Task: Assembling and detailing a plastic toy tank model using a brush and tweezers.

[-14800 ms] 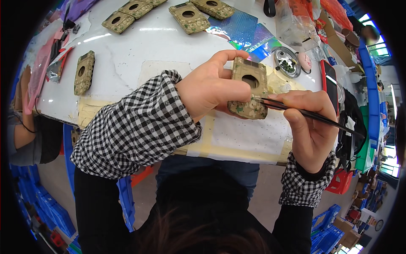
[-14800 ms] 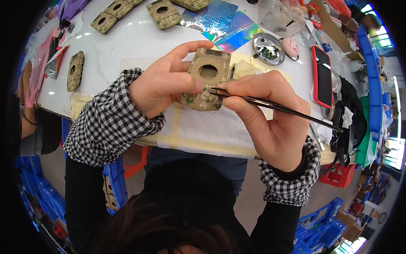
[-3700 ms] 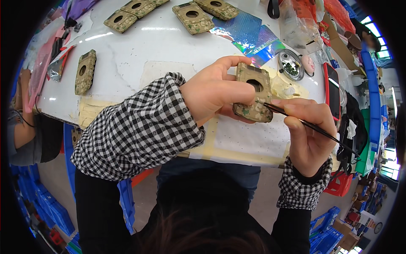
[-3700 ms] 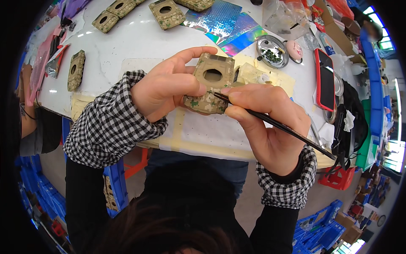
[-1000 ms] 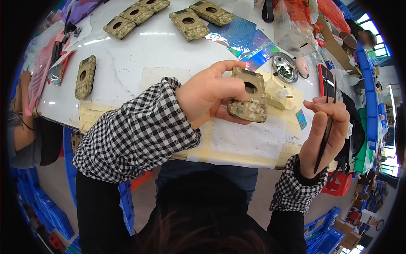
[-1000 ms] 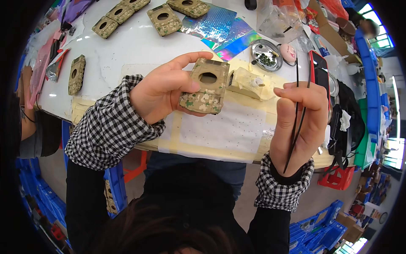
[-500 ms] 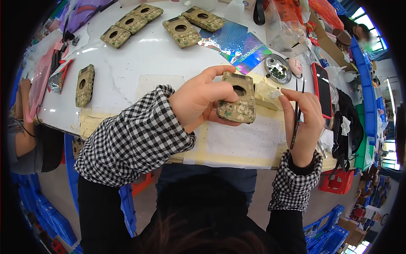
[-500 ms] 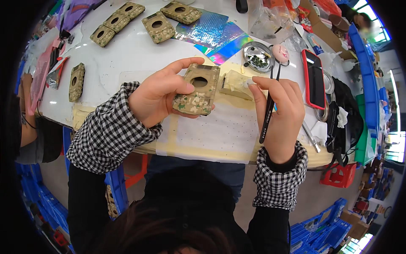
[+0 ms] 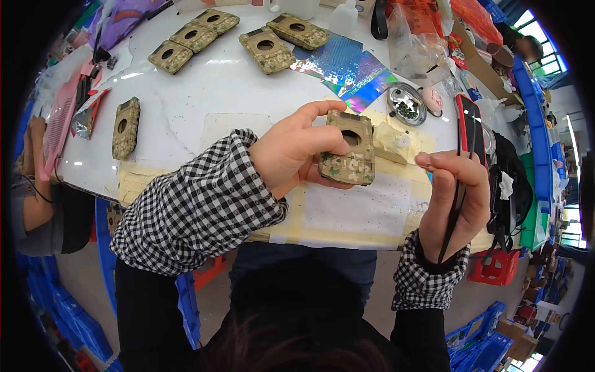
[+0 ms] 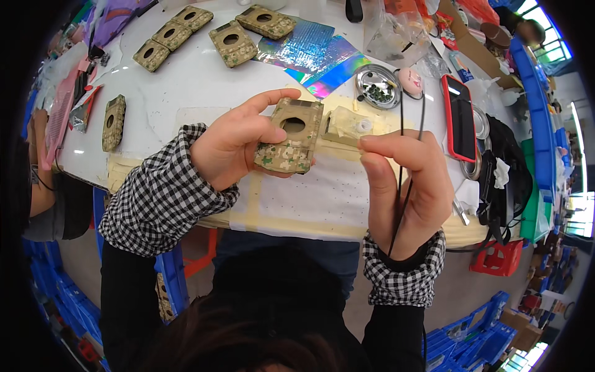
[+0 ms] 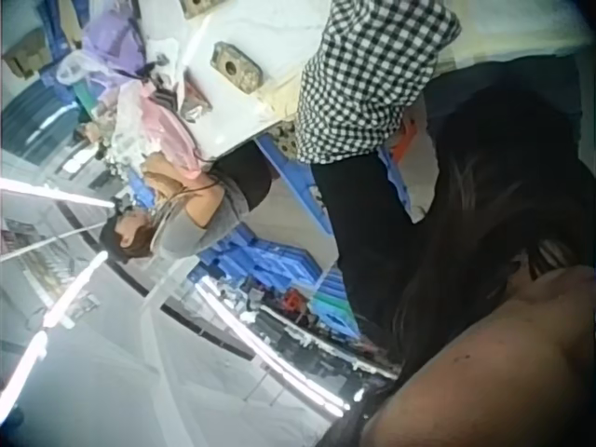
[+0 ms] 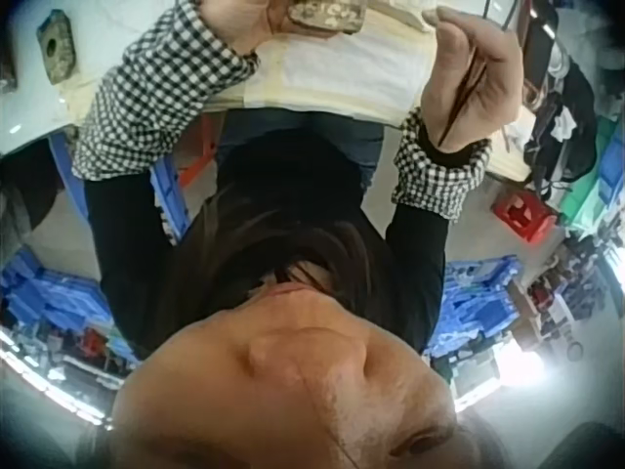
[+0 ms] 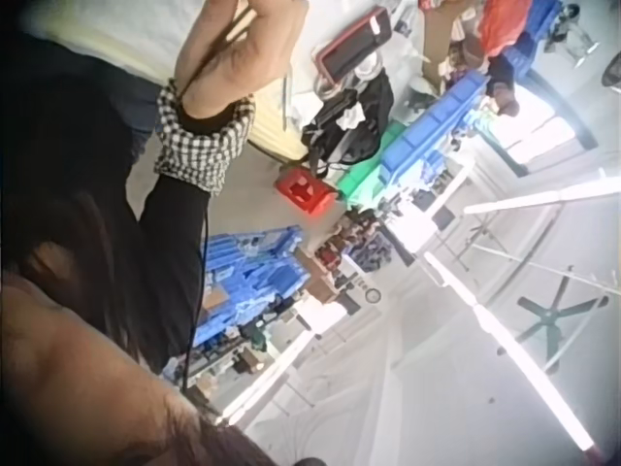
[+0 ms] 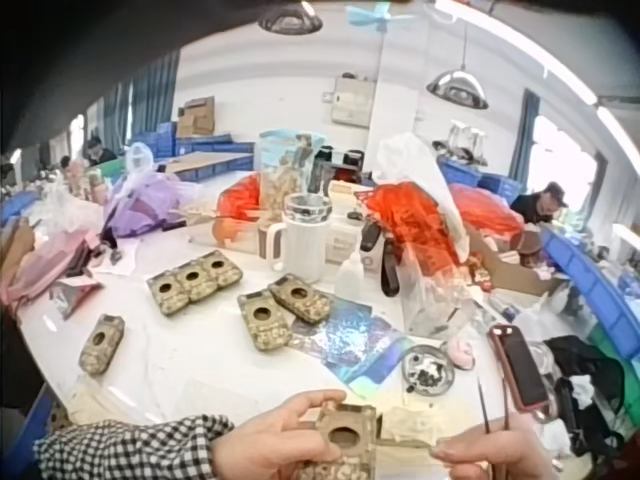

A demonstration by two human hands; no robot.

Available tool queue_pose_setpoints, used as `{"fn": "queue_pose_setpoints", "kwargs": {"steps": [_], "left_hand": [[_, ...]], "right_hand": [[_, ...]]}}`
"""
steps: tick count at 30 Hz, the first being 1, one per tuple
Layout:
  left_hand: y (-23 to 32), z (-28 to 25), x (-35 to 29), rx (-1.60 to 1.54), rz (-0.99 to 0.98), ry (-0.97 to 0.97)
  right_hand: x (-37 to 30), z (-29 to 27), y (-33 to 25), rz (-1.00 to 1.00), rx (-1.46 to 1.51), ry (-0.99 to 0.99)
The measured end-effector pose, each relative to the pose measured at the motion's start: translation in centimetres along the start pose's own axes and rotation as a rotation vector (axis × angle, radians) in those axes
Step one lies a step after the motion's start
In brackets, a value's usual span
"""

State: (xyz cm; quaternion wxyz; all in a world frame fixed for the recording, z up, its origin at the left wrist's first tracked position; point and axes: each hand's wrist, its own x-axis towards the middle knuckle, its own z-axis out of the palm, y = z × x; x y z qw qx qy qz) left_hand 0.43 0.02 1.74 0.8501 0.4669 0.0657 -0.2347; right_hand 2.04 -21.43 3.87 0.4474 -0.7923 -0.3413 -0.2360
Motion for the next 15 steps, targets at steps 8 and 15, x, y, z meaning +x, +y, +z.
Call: {"fn": "queue_pose_setpoints", "kwargs": {"steps": [8,15], "left_hand": [[0.1,0.0,-0.1,-0.017,-0.009,-0.007],[0.2,0.0,-0.1,-0.022,0.0,-0.005]], "right_hand": [[0.1,2.3,0.5,0.06,0.236,-0.072],[-0.1,2.7,0.5,0.139,0.303,-0.057]]}}
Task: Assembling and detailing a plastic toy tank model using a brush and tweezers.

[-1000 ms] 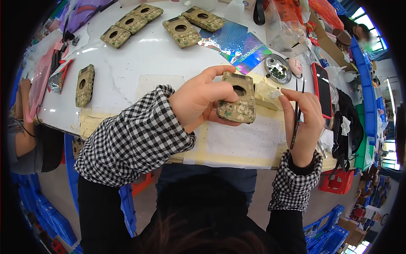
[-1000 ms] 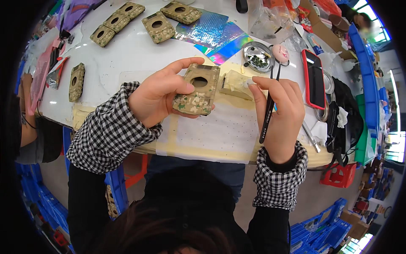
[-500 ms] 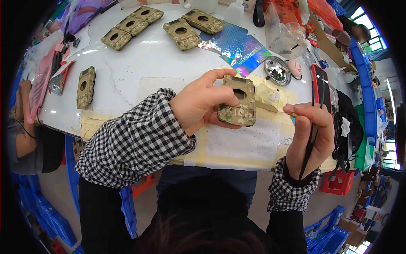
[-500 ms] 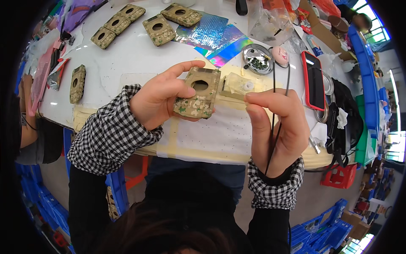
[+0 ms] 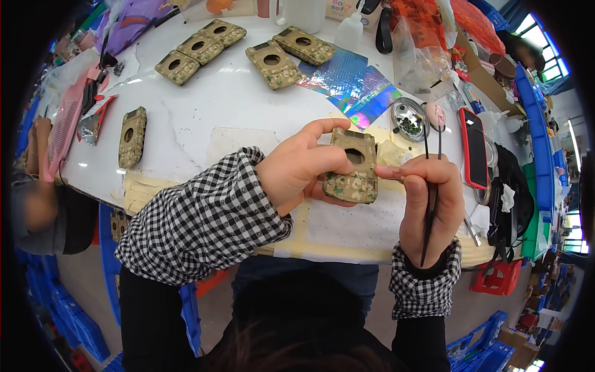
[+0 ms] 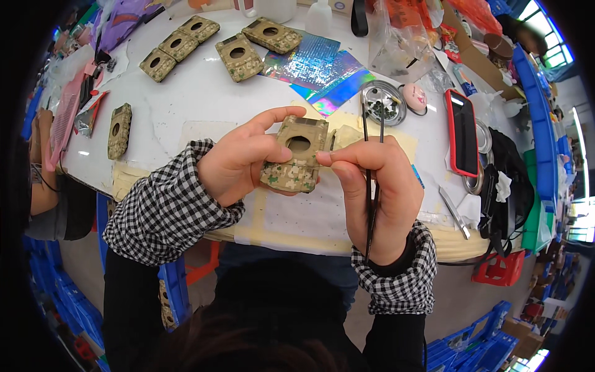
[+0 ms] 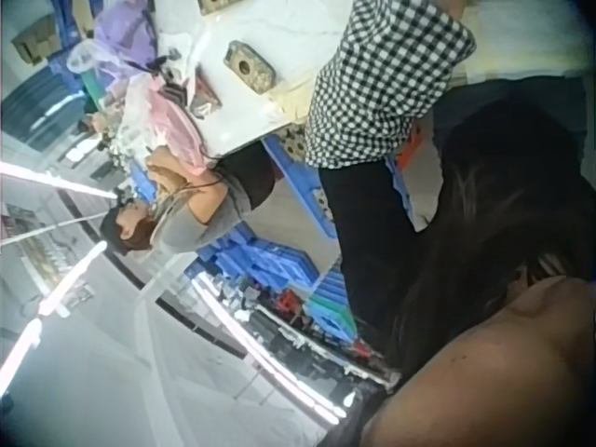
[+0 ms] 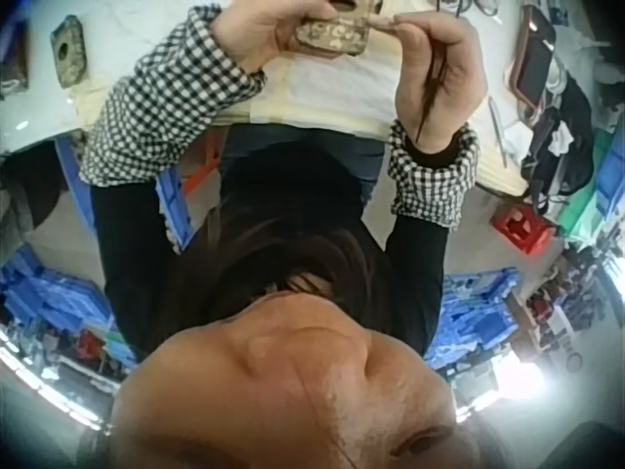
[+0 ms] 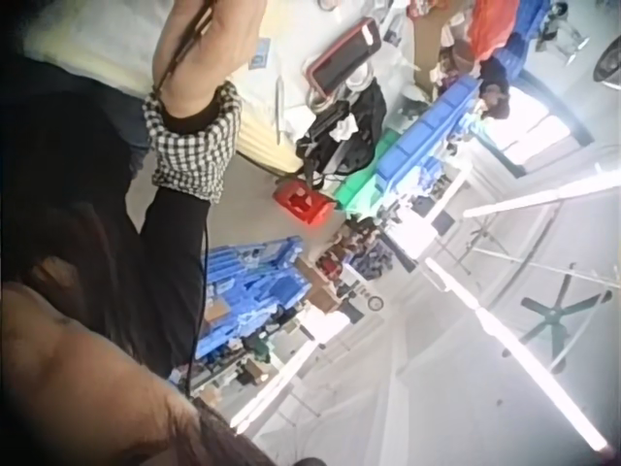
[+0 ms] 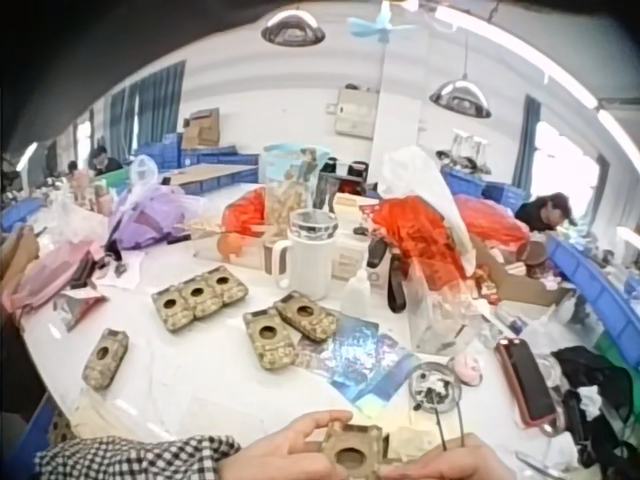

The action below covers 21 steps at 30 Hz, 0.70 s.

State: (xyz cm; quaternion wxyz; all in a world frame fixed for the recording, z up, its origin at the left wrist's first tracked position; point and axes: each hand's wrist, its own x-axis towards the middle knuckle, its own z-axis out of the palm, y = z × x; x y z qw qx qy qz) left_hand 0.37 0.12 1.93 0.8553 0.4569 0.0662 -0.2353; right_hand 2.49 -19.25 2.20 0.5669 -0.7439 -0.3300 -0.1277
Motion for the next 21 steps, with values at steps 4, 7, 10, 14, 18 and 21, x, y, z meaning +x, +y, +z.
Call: {"fn": "queue_pose_setpoints", "kwargs": {"steps": [4,7,10,14,18,21], "left_hand": [[-0.04,-0.13,0.12,0.003,0.0,-0.007],[-0.13,-0.22,0.15,0.003,0.005,-0.009],[-0.17,-0.27,0.23,-0.004,0.008,-0.015],[-0.21,-0.16,0.16,0.003,0.017,0.001],[0.19,0.07,0.01,0.012,-0.005,0.0],[0.01,-0.11,-0.02,0.011,-0.006,-0.003]], "right_hand": [[0.26,0.01,0.12,-0.053,-0.054,-0.016],[0.31,0.04,0.03,-0.058,-0.094,-0.01],[0.36,0.08,0.14,-0.056,-0.093,0.001],[0.3,0.06,0.02,-0.067,-0.117,0.0],[0.36,0.06,0.22,-0.082,-0.123,-0.001],[0.16,0.13,0.09,-0.03,-0.082,0.003]]}}
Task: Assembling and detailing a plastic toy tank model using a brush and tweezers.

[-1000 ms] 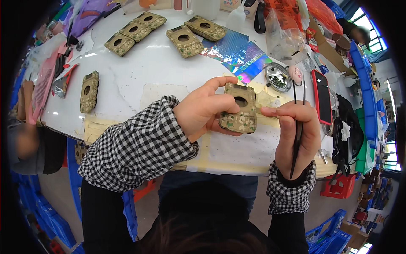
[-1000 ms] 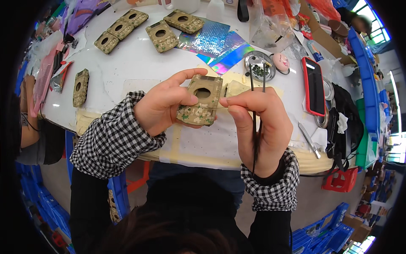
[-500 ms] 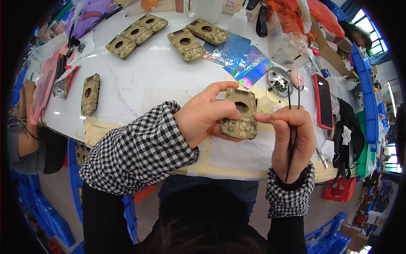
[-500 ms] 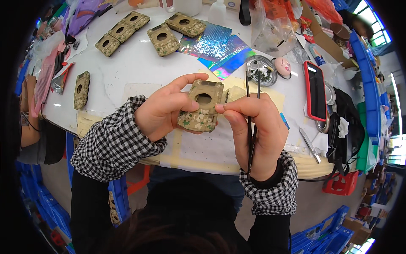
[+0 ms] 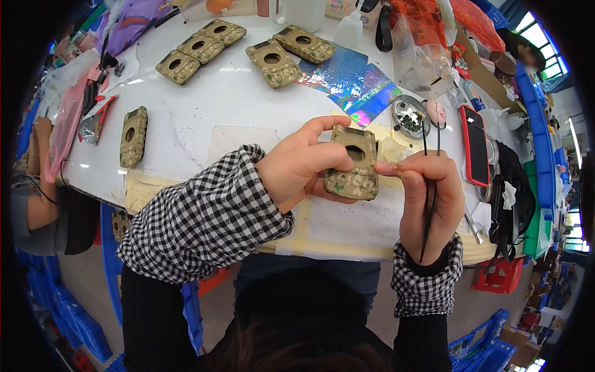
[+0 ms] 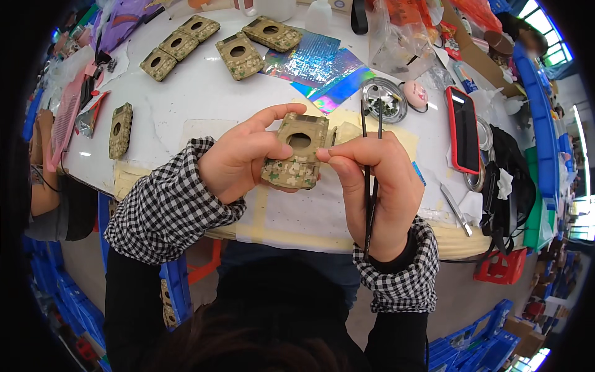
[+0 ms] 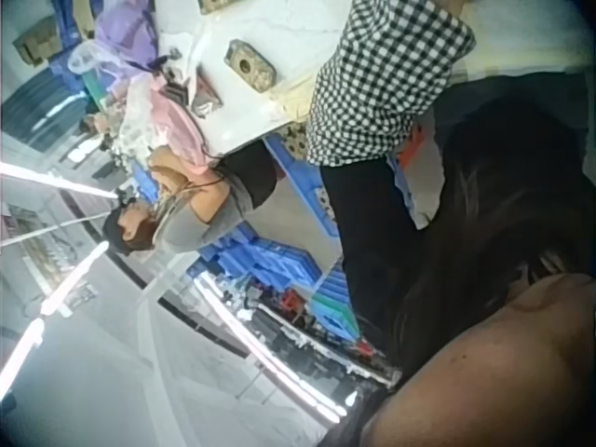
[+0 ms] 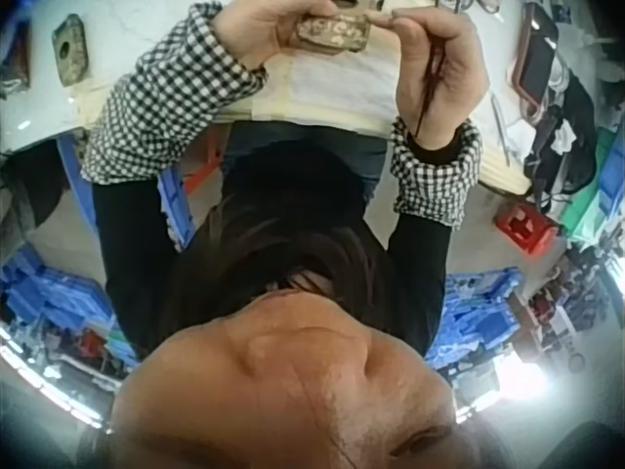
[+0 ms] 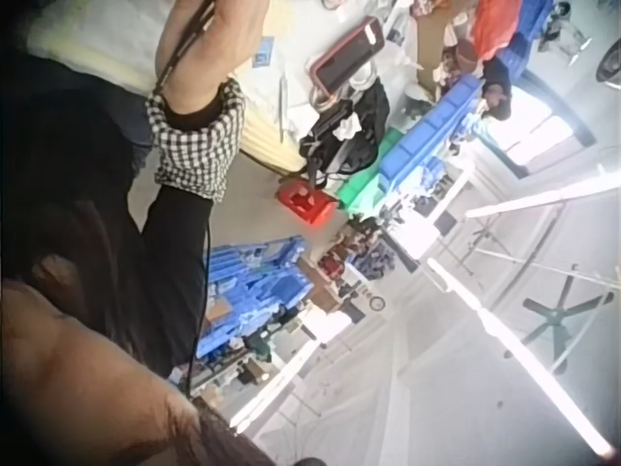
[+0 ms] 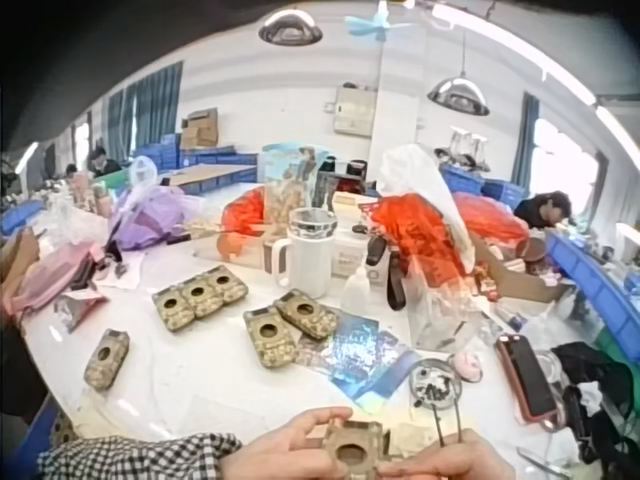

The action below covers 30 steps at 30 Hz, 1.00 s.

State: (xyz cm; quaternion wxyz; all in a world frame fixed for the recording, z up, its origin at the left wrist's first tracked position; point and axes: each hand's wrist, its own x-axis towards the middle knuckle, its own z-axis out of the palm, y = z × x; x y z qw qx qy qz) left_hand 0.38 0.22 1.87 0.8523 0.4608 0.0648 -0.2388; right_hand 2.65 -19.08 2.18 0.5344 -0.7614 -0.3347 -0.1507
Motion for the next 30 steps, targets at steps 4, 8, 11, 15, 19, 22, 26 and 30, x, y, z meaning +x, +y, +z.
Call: {"fn": "queue_pose_setpoints", "kwargs": {"steps": [4,8,11,15,19,22,26,30], "left_hand": [[0.1,0.0,0.0,0.0,0.003,0.001],[0.0,0.1,0.0,-0.002,0.012,0.01],[0.1,0.2,0.1,0.019,0.016,-0.001],[0.0,-0.2,0.1,0.032,0.007,-0.02],[-0.2,-0.1,0.2,0.043,0.018,-0.021],[-0.1,-0.2,0.2,0.05,0.034,-0.004],[-0.1,-0.1,0.2,0.07,0.043,0.0],[-0.2,-0.3,0.2,0.087,0.065,0.01]], "right_hand": [[-0.1,0.0,0.1,0.023,0.068,0.007],[0.0,-0.1,0.0,0.02,0.047,0.004],[-0.1,-0.9,-0.1,0.029,0.024,0.071],[0.2,-2.9,0.7,0.022,-0.197,0.229],[0.5,-3.5,2.0,-0.156,-0.523,0.205],[0.9,-3.0,2.2,-0.224,-0.6,0.145],[0.6,-2.8,2.5,-0.139,-0.61,0.052],[0.1,-3.7,2.2,-0.11,-0.598,-0.007]]}}
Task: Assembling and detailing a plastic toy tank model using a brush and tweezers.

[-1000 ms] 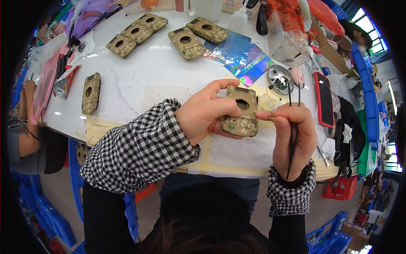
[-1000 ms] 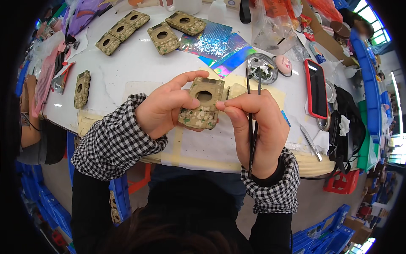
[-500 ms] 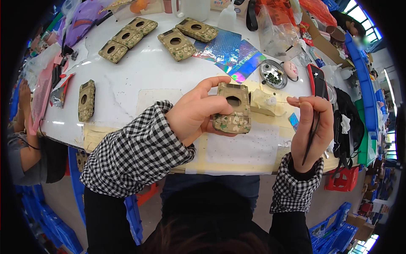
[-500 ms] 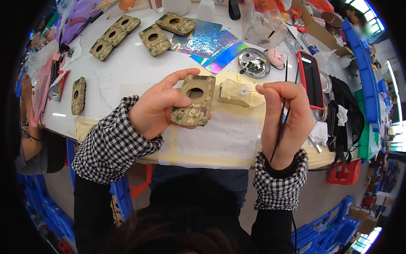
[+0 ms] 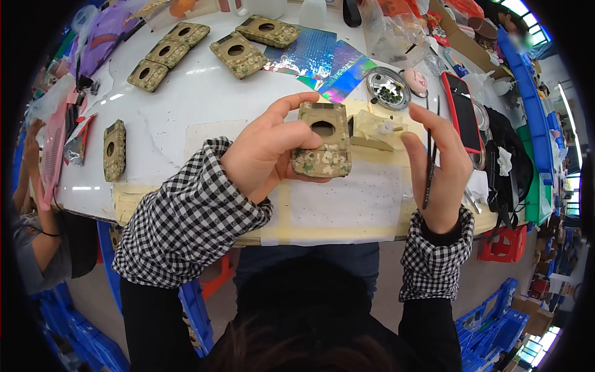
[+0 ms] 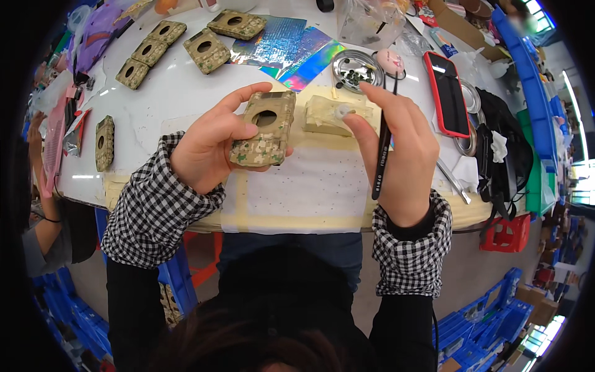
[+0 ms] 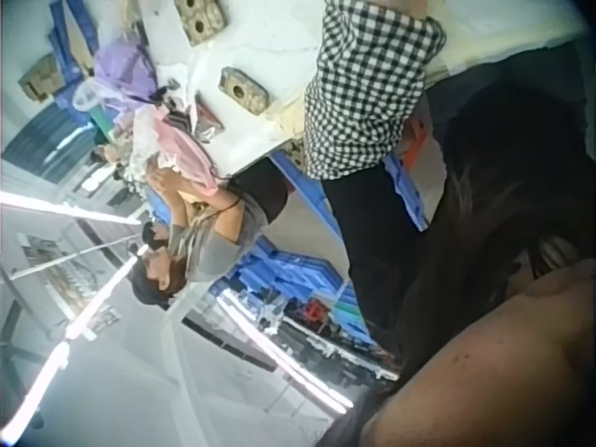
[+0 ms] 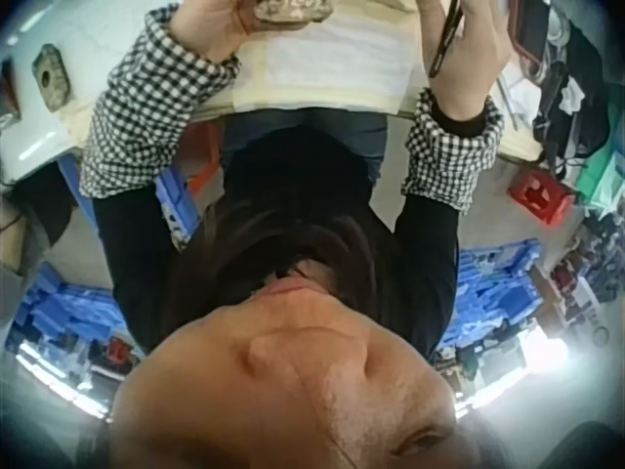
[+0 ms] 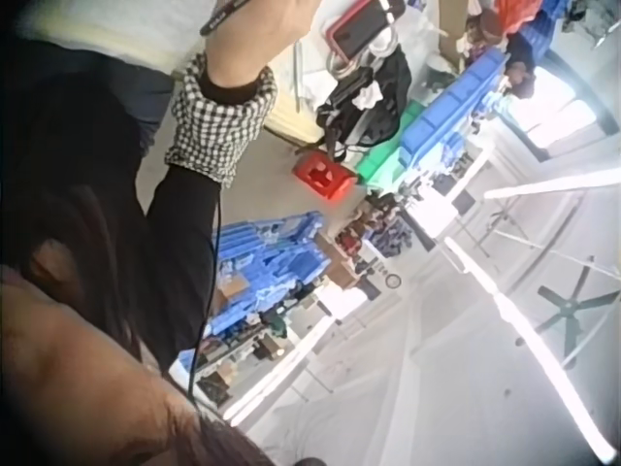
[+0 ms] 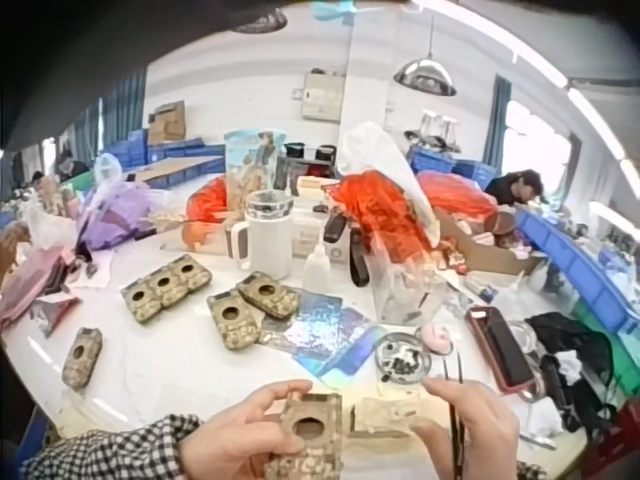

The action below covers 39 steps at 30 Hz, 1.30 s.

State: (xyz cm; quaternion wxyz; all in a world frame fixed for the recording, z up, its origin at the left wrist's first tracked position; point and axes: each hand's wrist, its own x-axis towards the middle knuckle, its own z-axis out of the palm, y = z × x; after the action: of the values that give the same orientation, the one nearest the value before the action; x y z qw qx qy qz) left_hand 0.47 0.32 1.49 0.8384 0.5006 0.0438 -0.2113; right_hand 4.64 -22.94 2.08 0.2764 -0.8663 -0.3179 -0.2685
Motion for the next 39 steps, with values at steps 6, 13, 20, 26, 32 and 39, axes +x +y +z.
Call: {"fn": "queue_pose_setpoints", "kwargs": {"steps": [6,13,20,26,32,39], "left_hand": [[-0.1,0.1,0.1,0.009,0.006,-0.002],[-0.2,-0.1,0.2,0.044,0.003,0.009],[-0.2,-0.1,0.4,0.039,-0.013,0.017],[-0.6,-0.5,0.5,0.034,0.01,-0.001],[-0.6,-0.4,0.5,0.034,0.011,-0.005],[-0.7,-0.4,0.7,0.036,0.014,0.002]], "right_hand": [[-3.1,-3.1,0.5,0.261,0.401,-0.012],[-5.9,-3.7,1.6,0.533,0.662,-0.138],[-5.9,-2.0,1.4,0.647,0.832,-0.152],[-6.6,-2.2,1.8,0.664,0.788,-0.118],[-7.4,-2.3,1.9,0.665,0.735,-0.112],[-7.6,-2.2,2.2,0.661,0.764,-0.108]]}}
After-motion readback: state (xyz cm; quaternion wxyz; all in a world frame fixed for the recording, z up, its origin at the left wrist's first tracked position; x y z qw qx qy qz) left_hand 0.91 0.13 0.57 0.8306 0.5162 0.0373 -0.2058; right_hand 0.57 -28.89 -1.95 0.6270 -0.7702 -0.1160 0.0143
